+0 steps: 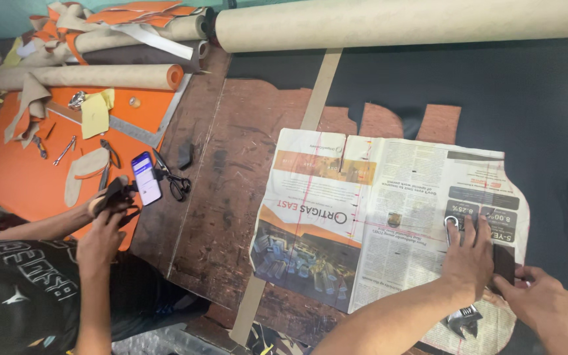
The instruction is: The person cuts out shapes from a large sheet of black fabric using shears, following the outlines of templates and patterns placed on the material.
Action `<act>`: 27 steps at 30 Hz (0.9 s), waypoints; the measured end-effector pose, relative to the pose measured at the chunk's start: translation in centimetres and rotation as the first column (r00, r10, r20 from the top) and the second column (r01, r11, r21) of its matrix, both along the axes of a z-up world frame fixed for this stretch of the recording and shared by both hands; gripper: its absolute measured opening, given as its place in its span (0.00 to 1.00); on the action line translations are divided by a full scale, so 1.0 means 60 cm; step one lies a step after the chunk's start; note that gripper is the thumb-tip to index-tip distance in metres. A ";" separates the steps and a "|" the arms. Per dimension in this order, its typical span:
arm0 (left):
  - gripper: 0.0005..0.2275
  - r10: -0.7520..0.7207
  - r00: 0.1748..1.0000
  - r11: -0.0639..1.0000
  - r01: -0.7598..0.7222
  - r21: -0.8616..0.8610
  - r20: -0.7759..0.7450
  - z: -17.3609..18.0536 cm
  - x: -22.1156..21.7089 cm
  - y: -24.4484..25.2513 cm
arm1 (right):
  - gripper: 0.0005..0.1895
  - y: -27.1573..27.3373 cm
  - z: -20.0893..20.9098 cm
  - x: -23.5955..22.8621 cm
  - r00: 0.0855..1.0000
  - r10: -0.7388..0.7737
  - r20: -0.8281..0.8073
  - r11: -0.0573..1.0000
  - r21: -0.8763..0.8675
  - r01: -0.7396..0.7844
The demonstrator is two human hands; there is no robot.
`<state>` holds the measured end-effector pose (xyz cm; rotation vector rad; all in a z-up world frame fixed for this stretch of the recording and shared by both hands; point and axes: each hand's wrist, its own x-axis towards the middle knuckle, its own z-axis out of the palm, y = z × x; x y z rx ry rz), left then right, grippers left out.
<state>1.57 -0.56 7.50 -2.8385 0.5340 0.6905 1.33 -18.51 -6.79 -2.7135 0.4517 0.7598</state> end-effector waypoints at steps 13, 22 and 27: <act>0.37 -0.021 0.990 0.961 0.059 -0.270 0.140 -0.080 0.025 0.019 | 0.30 0.049 0.169 -0.016 0.989 -0.098 0.109 0.968 0.243 0.069; 0.34 0.048 0.978 0.931 0.031 -0.364 0.205 -0.059 0.022 0.021 | 0.26 0.054 0.177 -0.037 0.990 -0.103 0.095 0.975 0.208 0.082; 0.31 0.033 0.977 0.948 0.037 -0.318 0.213 -0.052 0.028 0.021 | 0.26 0.060 0.188 -0.062 0.987 -0.114 0.113 0.979 0.184 0.092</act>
